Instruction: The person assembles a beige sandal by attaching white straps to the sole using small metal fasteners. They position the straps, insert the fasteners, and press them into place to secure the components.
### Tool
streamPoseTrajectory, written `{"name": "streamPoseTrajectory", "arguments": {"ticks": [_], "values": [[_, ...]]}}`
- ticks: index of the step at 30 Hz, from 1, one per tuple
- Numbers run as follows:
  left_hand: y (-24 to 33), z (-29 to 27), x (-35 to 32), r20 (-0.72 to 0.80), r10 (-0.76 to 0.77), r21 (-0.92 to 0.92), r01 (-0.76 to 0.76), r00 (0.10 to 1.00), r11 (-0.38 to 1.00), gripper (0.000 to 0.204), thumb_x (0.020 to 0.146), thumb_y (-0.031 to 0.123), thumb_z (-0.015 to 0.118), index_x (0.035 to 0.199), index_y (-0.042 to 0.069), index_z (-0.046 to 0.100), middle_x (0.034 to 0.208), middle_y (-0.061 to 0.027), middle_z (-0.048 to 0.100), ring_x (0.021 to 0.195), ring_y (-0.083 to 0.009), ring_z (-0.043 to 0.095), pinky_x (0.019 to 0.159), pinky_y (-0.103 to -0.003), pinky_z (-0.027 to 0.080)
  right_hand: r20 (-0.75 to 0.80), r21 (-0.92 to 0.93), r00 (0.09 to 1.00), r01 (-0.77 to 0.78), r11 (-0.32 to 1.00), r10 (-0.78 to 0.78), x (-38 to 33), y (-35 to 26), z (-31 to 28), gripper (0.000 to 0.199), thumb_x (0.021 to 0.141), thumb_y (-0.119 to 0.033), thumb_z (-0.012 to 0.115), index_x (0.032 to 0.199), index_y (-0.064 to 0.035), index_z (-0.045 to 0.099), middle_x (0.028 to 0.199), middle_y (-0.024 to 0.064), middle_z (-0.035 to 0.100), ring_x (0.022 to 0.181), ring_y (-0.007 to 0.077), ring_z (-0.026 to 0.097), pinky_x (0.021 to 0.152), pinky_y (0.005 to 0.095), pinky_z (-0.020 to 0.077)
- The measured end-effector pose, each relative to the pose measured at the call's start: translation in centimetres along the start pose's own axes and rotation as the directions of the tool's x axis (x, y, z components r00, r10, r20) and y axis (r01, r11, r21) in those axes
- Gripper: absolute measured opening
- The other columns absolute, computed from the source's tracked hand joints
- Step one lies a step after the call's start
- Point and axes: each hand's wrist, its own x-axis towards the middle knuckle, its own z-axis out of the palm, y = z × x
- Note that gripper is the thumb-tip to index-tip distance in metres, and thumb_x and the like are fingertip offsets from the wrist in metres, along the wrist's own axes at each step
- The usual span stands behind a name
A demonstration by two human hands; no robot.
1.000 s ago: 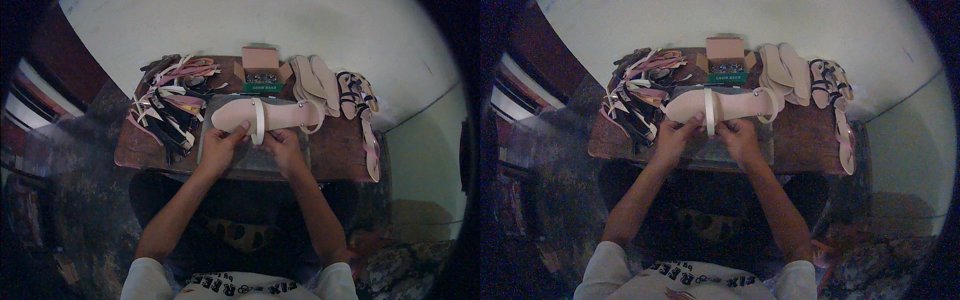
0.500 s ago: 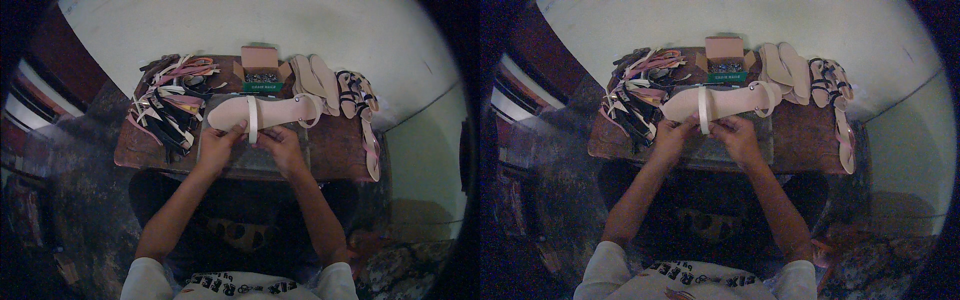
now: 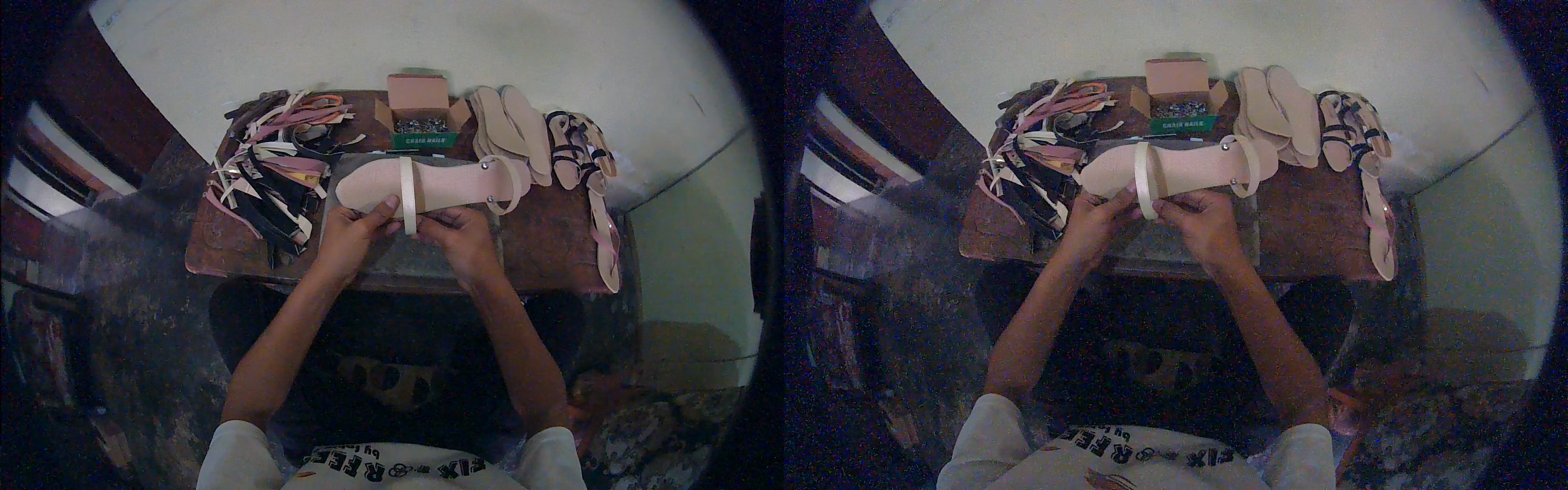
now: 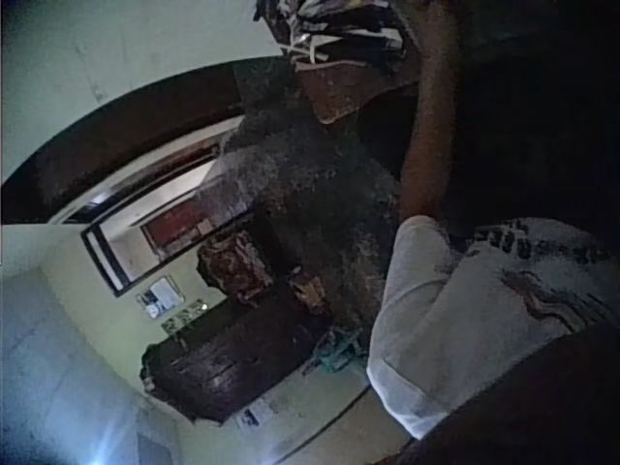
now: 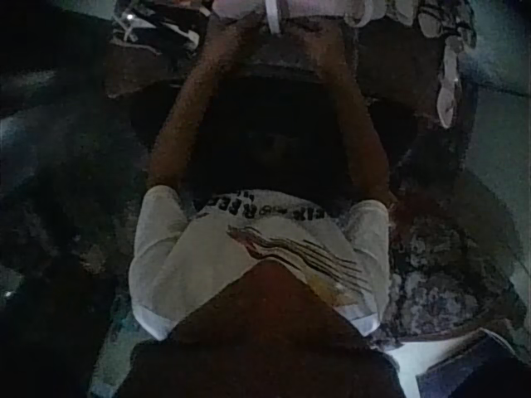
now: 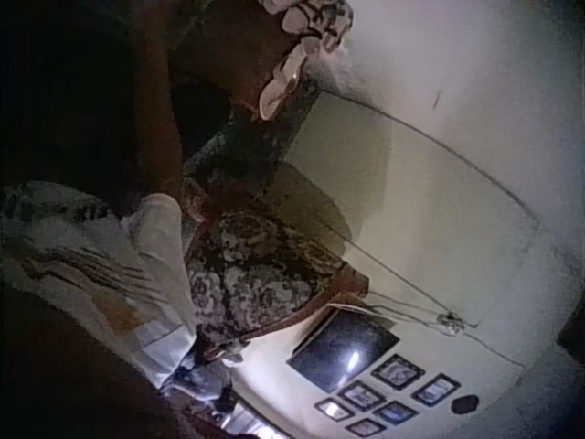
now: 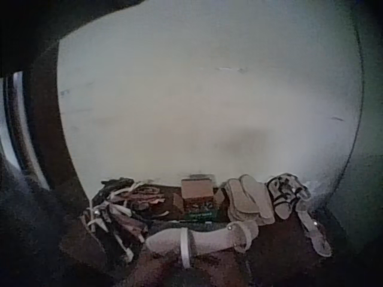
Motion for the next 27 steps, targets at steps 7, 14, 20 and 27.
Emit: {"name": "streamPoseTrajectory", "arguments": {"ticks": [7, 14, 20, 27], "values": [[0.1, 0.1, 0.0, -0.011, -0.031, -0.054, 0.031, 0.999, 0.998, 0.035, 0.092, 0.022, 0.069, 0.12, 0.003, 0.061, 0.113, -0.0073, 0.066, 0.098, -0.0161, 0.065, 0.079, -0.028, 0.056, -0.004, 0.007, 1.0, 0.026, 1.0, -0.026, 0.2, 0.6, 0.0, 0.021, 0.086, -0.009, 0.072, 0.1, 0.0071, 0.069, 0.088, 0.0117, 0.072, 0.077, 0.0158, 0.067, 0.073, 0.0294, 0.0529], [0.3, -0.5, 0.1, 0.074, -0.173, -0.189, 0.185, 0.982, 0.964, 0.039, 0.094, 0.021, 0.067, 0.126, 0.004, 0.054, 0.116, -0.006, 0.063, 0.1, -0.0168, 0.064, 0.086, -0.029, 0.055, -0.008, 0.013, 0.999, 0.037, 0.999, -0.037, 0.0, 0.1, 0.3, 0.019, 0.086, -0.01, 0.073, 0.095, 0.0063, 0.069, 0.085, 0.0113, 0.072, 0.076, 0.0152, 0.067, 0.071, 0.0289, 0.0531], [0.2, -0.4, 0.3, 0.093, -0.202, -0.195, 0.217, 0.975, 0.957, 0.037, 0.095, 0.018, 0.063, 0.128, 0.005, 0.052, 0.119, -0.0061, 0.062, 0.103, -0.0178, 0.064, 0.089, -0.031, 0.055, -0.008, -0.018, 0.998, 0.064, 0.998, -0.064, 0.1, 0.3, 0.0, 0.02, 0.086, -0.01, 0.073, 0.095, 0.0066, 0.069, 0.086, 0.0118, 0.072, 0.076, 0.0158, 0.067, 0.072, 0.0293, 0.0534], [0.1, -0.4, 0.2, 0.067, -0.146, -0.194, 0.156, 0.987, 0.969, 0.033, 0.095, 0.017, 0.064, 0.125, 0.006, 0.056, 0.117, -0.0042, 0.064, 0.106, -0.0172, 0.062, 0.092, -0.034, 0.052, 0.003, -0.007, 0.999, 0.047, 0.999, -0.047, -0.2, -0.3, 0.1, 0.022, 0.086, -0.011, 0.073, 0.097, 0.0071, 0.069, 0.088, 0.0127, 0.072, 0.079, 0.0166, 0.067, 0.074, 0.0293, 0.0533]]}}
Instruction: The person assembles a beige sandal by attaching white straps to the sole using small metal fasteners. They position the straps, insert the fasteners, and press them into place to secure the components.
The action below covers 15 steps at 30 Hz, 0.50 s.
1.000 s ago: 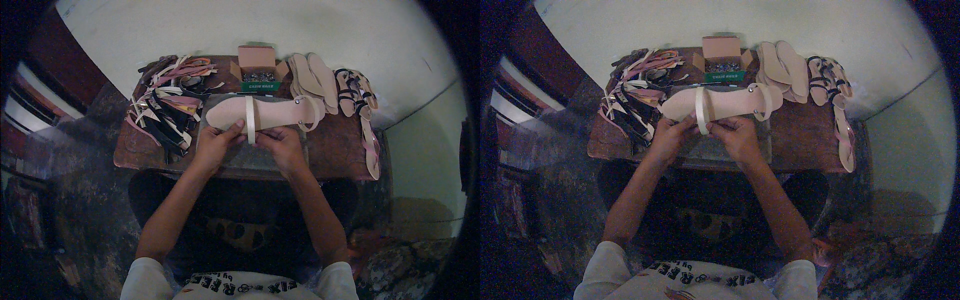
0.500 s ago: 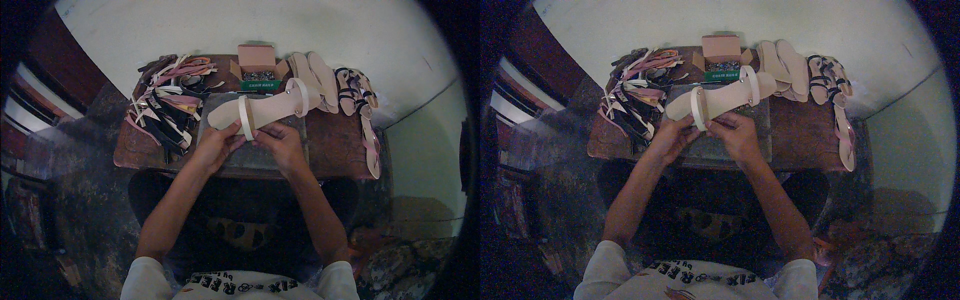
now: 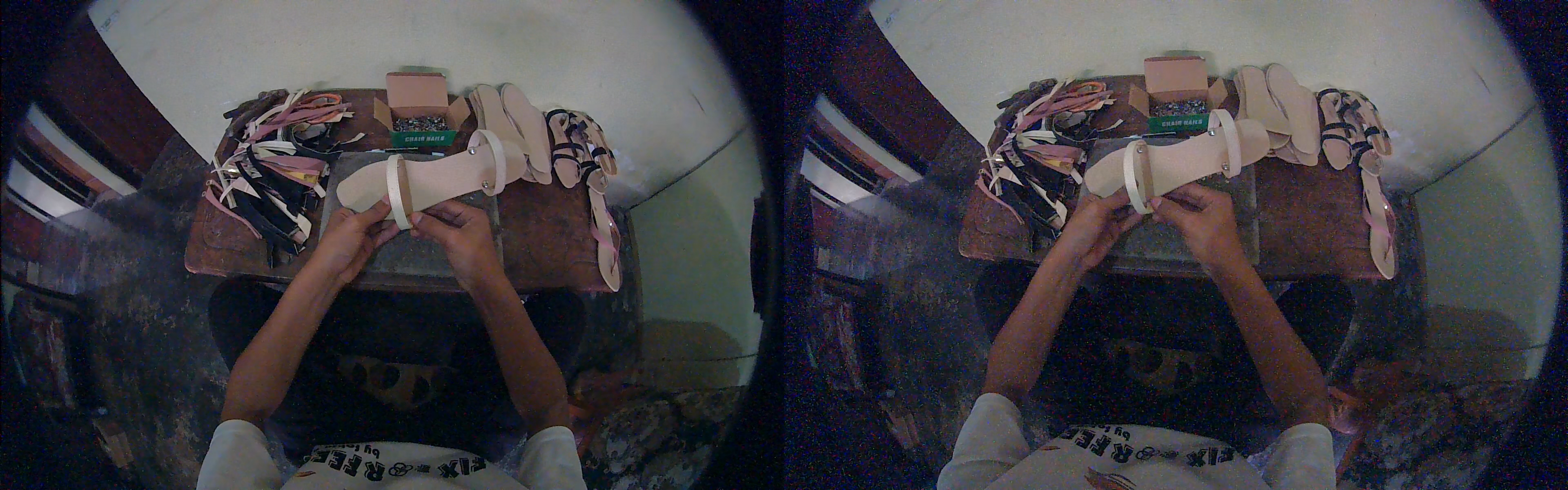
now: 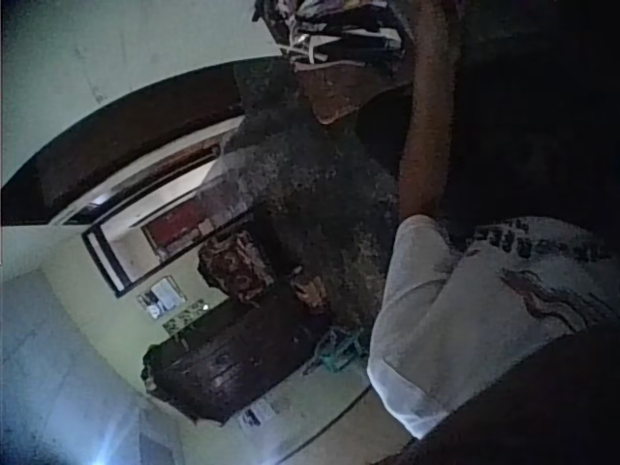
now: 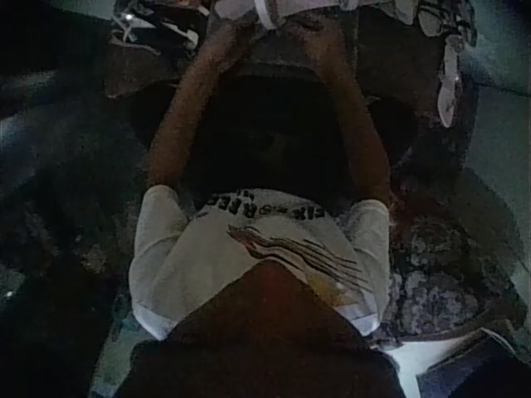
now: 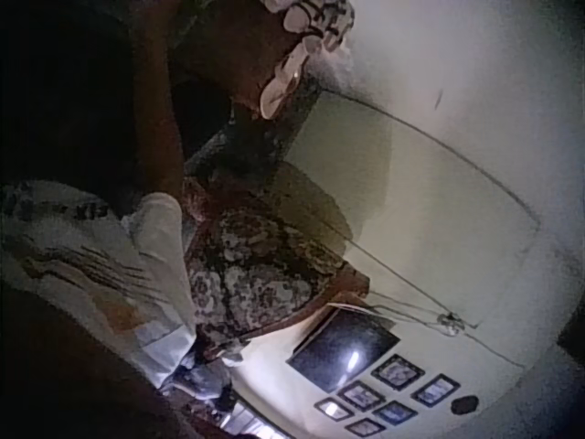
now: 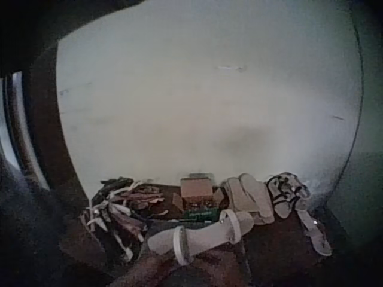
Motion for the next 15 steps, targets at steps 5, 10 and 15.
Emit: {"name": "streamPoseTrajectory", "arguments": {"ticks": [5, 10, 15], "values": [[0.2, 0.2, -0.3, 0.009, 0.006, 0.026, -0.007, 1.0, 1.0, 0.032, 0.095, 0.019, 0.064, 0.124, 0.006, 0.057, 0.117, -0.0044, 0.064, 0.106, -0.0167, 0.062, 0.092, -0.033, 0.051, 0.001, 0.088, 1.0, -0.031, 0.996, 0.031, 0.3, 1.2, -0.4, 0.024, 0.09, -0.013, 0.068, 0.102, 0.0083, 0.068, 0.092, 0.0132, 0.071, 0.083, 0.0178, 0.068, 0.077, 0.0305, 0.0545], [0.1, 0.2, -0.2, 0.013, 0.073, 0.043, -0.074, 0.997, 0.996, 0.032, 0.095, 0.02, 0.065, 0.122, 0.004, 0.059, 0.116, -0.0059, 0.065, 0.104, -0.0176, 0.063, 0.088, -0.032, 0.054, -0.008, 0.261, 0.998, -0.056, 0.964, 0.06, 0.2, 0.6, 0.1, 0.026, 0.092, -0.012, 0.065, 0.107, 0.0088, 0.066, 0.1, 0.0149, 0.069, 0.09, 0.0212, 0.068, 0.083, 0.034, 0.0569], [-0.4, 0.0, 0.0, -0.001, 0.124, 0.047, -0.124, 0.992, 0.991, 0.033, 0.093, 0.02, 0.068, 0.12, 0.003, 0.059, 0.116, -0.0076, 0.065, 0.103, -0.0183, 0.064, 0.086, -0.031, 0.056, 0.001, 0.202, 0.998, -0.061, 0.977, 0.062, 0.1, 0.2, 0.1, 0.027, 0.092, -0.012, 0.065, 0.108, 0.0091, 0.065, 0.102, 0.0154, 0.069, 0.091, 0.0223, 0.068, 0.084, 0.0348, 0.0571]]}}
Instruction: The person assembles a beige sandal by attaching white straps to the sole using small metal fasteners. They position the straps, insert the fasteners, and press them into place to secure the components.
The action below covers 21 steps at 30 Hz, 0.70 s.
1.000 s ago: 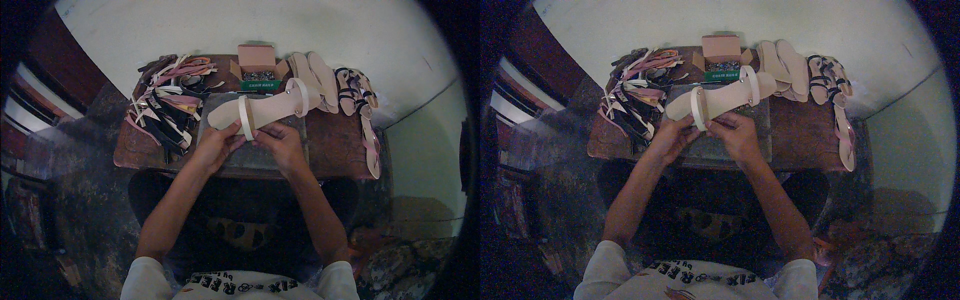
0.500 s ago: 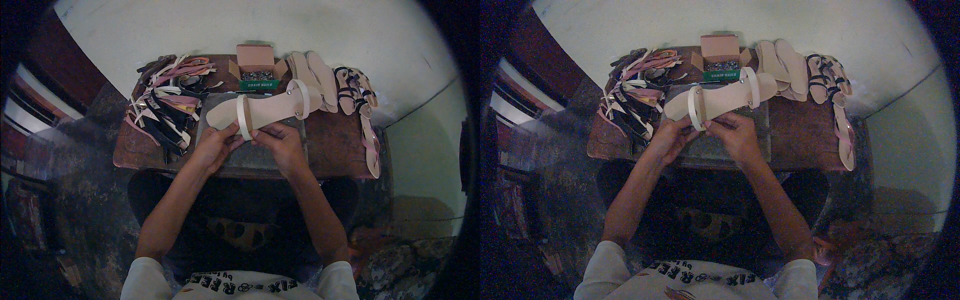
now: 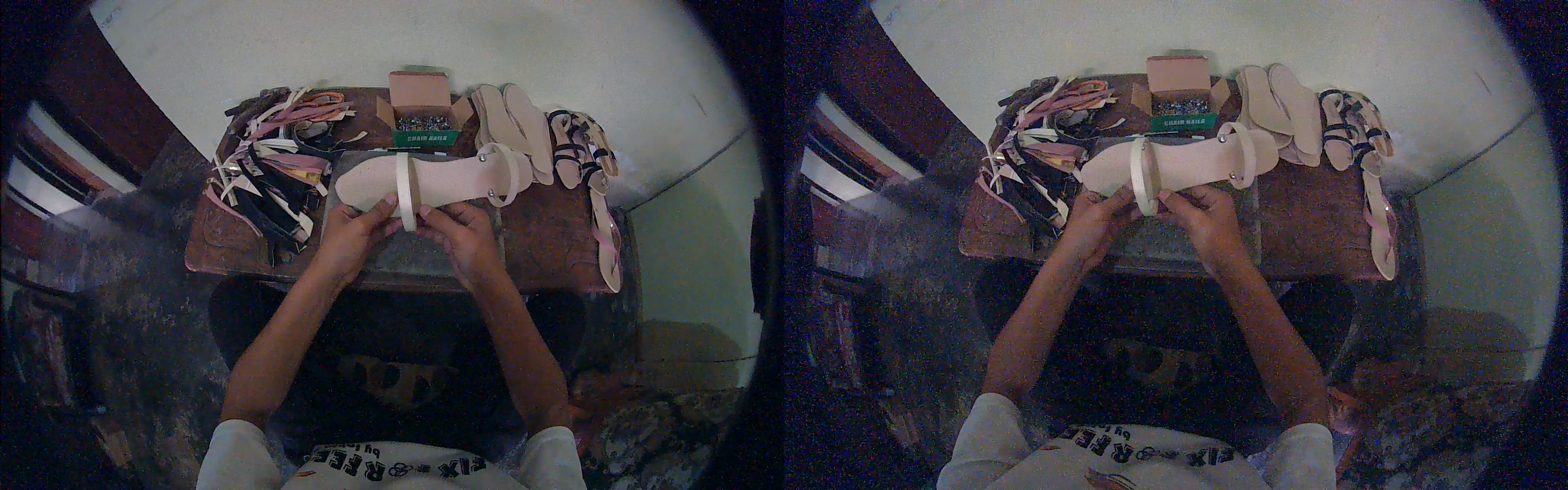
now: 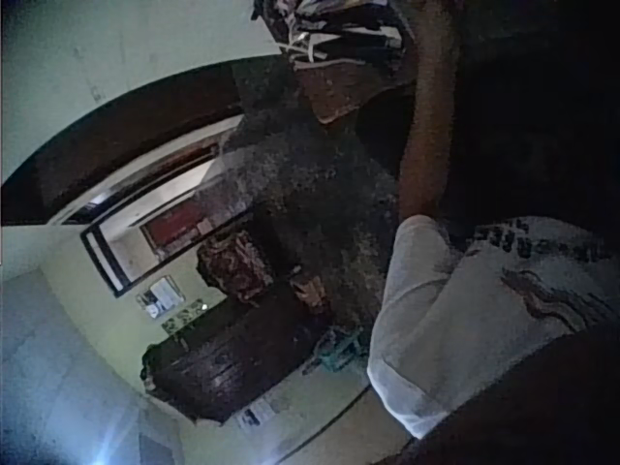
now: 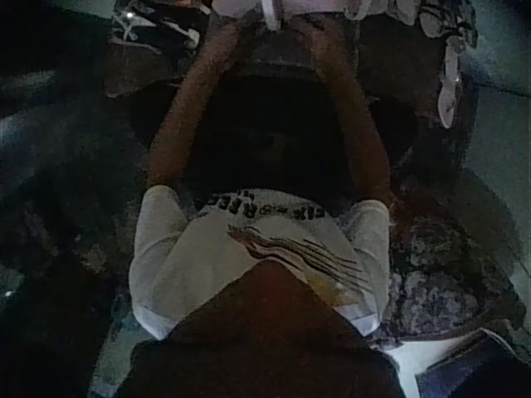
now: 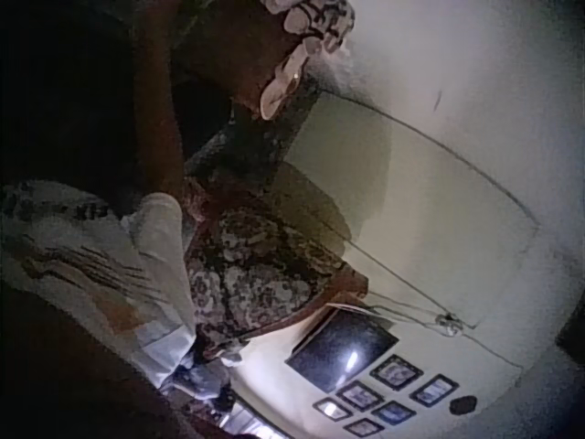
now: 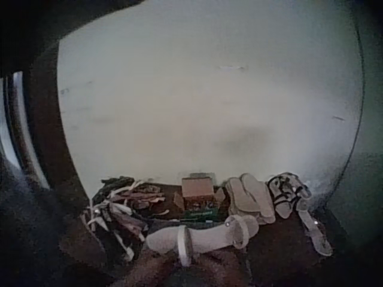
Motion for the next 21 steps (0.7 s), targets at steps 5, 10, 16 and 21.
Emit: {"name": "streamPoseTrajectory", "arguments": {"ticks": [5, 10, 16, 21], "values": [[0.5, 0.9, -0.5, -0.048, 0.006, 0.072, -0.002, 0.999, 0.997, 0.035, 0.092, 0.021, 0.069, 0.12, 0.001, 0.06, 0.114, -0.0086, 0.066, 0.101, -0.018, 0.065, 0.083, -0.03, 0.058, -0.015, -0.011, 1.0, 0.0, 1.0, -0.001, 0.4, 0.7, -0.6, 0.027, 0.091, -0.012, 0.066, 0.107, 0.0099, 0.066, 0.1, 0.0155, 0.07, 0.09, 0.0216, 0.068, 0.083, 0.0344, 0.0566], [-0.2, 0.8, -0.3, -0.068, 0.114, 0.132, -0.104, 0.991, 0.986, 0.032, 0.092, 0.021, 0.069, 0.111, -0.003, 0.064, 0.106, -0.0109, 0.069, 0.092, -0.0165, 0.068, 0.076, -0.027, 0.059, 0.001, 0.004, 1.0, 0.007, 1.0, -0.007, 0.4, 0.8, -0.5, 0.028, 0.09, -0.014, 0.069, 0.107, 0.0088, 0.066, 0.1, 0.0152, 0.07, 0.088, 0.0209, 0.068, 0.081, 0.0332, 0.0555], [-0.3, 1.0, -0.4, -0.082, 0.142, 0.189, -0.125, 0.986, 0.974, 0.031, 0.092, 0.024, 0.069, 0.105, -0.005, 0.066, 0.099, -0.0112, 0.071, 0.084, -0.0157, 0.069, 0.071, -0.027, 0.058, 0.021, -0.039, 1.0, 0.008, 0.999, -0.007, 0.3, 0.8, -0.3, 0.028, 0.09, -0.011, 0.067, 0.113, 0.0055, 0.064, 0.103, 0.0134, 0.069, 0.091, 0.0208, 0.067, 0.082, 0.0346, 0.0547], [-0.9, 0.7, -0.2, -0.085, 0.151, 0.213, -0.13, 0.985, 0.968, 0.033, 0.091, 0.024, 0.071, 0.104, -0.005, 0.065, 0.098, -0.0121, 0.071, 0.084, -0.0157, 0.069, 0.07, -0.026, 0.057, 0.042, -0.06, 0.999, 0.034, 0.998, -0.031, 0.4, 1.2, -0.5, 0.03, 0.088, -0.013, 0.071, 0.112, 0.0038, 0.066, 0.102, 0.0115, 0.07, 0.089, 0.0198, 0.067, 0.08, 0.0331, 0.0534]]}}
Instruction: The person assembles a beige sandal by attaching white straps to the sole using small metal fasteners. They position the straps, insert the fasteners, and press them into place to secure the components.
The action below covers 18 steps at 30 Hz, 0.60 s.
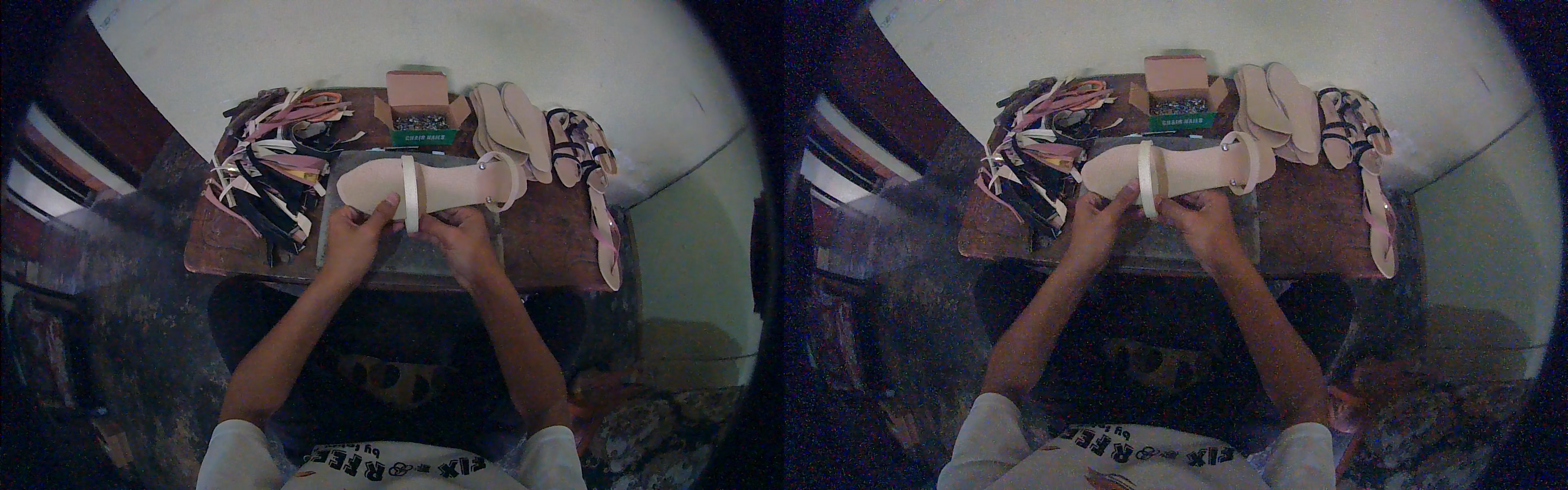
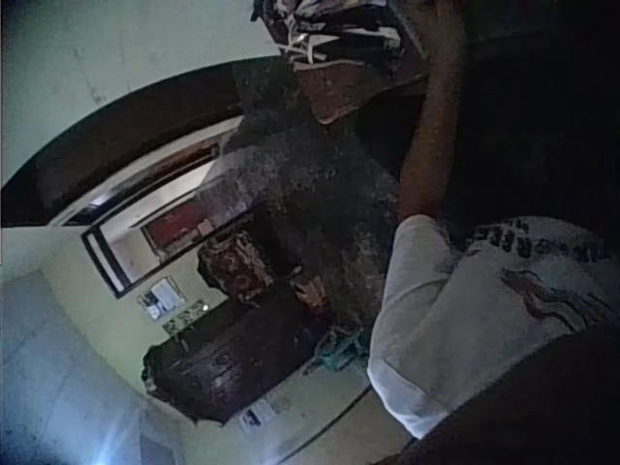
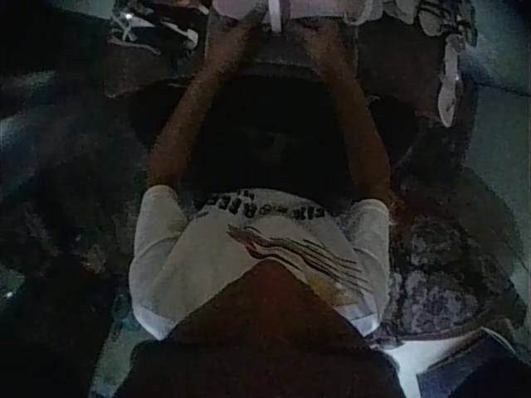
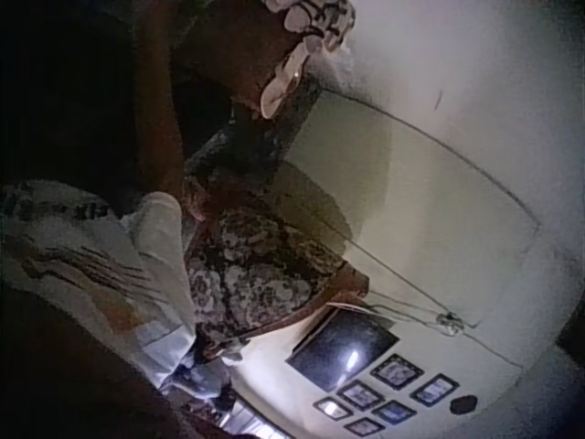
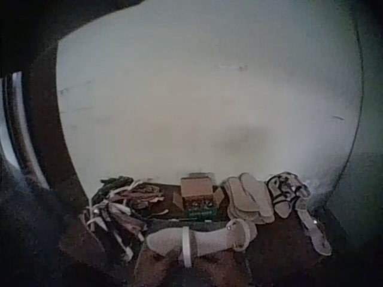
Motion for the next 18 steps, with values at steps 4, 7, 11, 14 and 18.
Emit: {"name": "streamPoseTrajectory", "arguments": {"ticks": [4, 7, 11, 14, 18], "values": [[0.1, 0.3, -0.2, -0.016, -0.026, 0.015, 0.026, 1.0, 1.0, 0.033, 0.09, 0.023, 0.072, 0.104, -0.006, 0.065, 0.097, -0.0125, 0.071, 0.084, -0.0159, 0.069, 0.07, -0.025, 0.057, 0.014, -0.023, 1.0, 0.006, 1.0, -0.005, 0.2, 0.0, -0.5, 0.03, 0.088, -0.011, 0.071, 0.114, 0.0028, 0.065, 0.103, 0.011, 0.07, 0.092, 0.0197, 0.067, 0.08, 0.0333, 0.0535], [0.3, 0.0, -0.3, 0.028, -0.041, 0.066, 0.039, 0.999, 0.997, 0.033, 0.09, 0.023, 0.073, 0.105, -0.006, 0.065, 0.097, -0.0124, 0.071, 0.084, -0.0159, 0.069, 0.071, -0.025, 0.057, 0.036, -0.005, 0.999, 0.011, 1.0, -0.011, -0.1, -0.8, -0.4, 0.032, 0.087, -0.01, 0.071, 0.115, 0.0023, 0.064, 0.105, 0.0111, 0.07, 0.094, 0.0204, 0.067, 0.08, 0.0339, 0.0538], [0.6, 0.3, -0.6, 0.041, 0.02, 0.012, -0.021, 0.999, 1.0, 0.032, 0.09, 0.023, 0.073, 0.104, -0.005, 0.067, 0.096, -0.0114, 0.072, 0.083, -0.0155, 0.069, 0.072, -0.026, 0.057, 0.035, -0.026, 0.999, 0.027, 0.999, -0.026, 0.0, -0.7, -0.4, 0.034, 0.086, -0.009, 0.071, 0.117, 0.0017, 0.063, 0.107, 0.011, 0.069, 0.095, 0.021, 0.067, 0.08, 0.0343, 0.0546], [0.4, 0.2, -0.5, 0.031, 0.041, 0.022, -0.042, 0.999, 0.999, 0.031, 0.09, 0.023, 0.073, 0.103, -0.005, 0.068, 0.096, -0.0108, 0.072, 0.082, -0.0149, 0.069, 0.072, -0.026, 0.056, 0.002, -0.02, 0.999, 0.039, 0.999, -0.039, 0.4, 0.3, -0.6, 0.034, 0.086, -0.008, 0.071, 0.117, 0.0014, 0.062, 0.107, 0.011, 0.069, 0.095, 0.0206, 0.067, 0.079, 0.0342, 0.0552], [0.5, 0.0, -0.5, 0.029, 0.047, 0.099, -0.05, 0.998, 0.994, 0.031, 0.09, 0.023, 0.072, 0.101, -0.005, 0.068, 0.094, -0.011, 0.072, 0.082, -0.0142, 0.069, 0.071, -0.026, 0.055, -0.023, 0.01, 0.999, 0.023, 1.0, -0.023, 0.1, -0.2, -0.3, 0.033, 0.085, -0.007, 0.072, 0.116, 0.0023, 0.062, 0.107, 0.012, 0.069, 0.094, 0.021, 0.067, 0.08, 0.0342, 0.0559]]}}
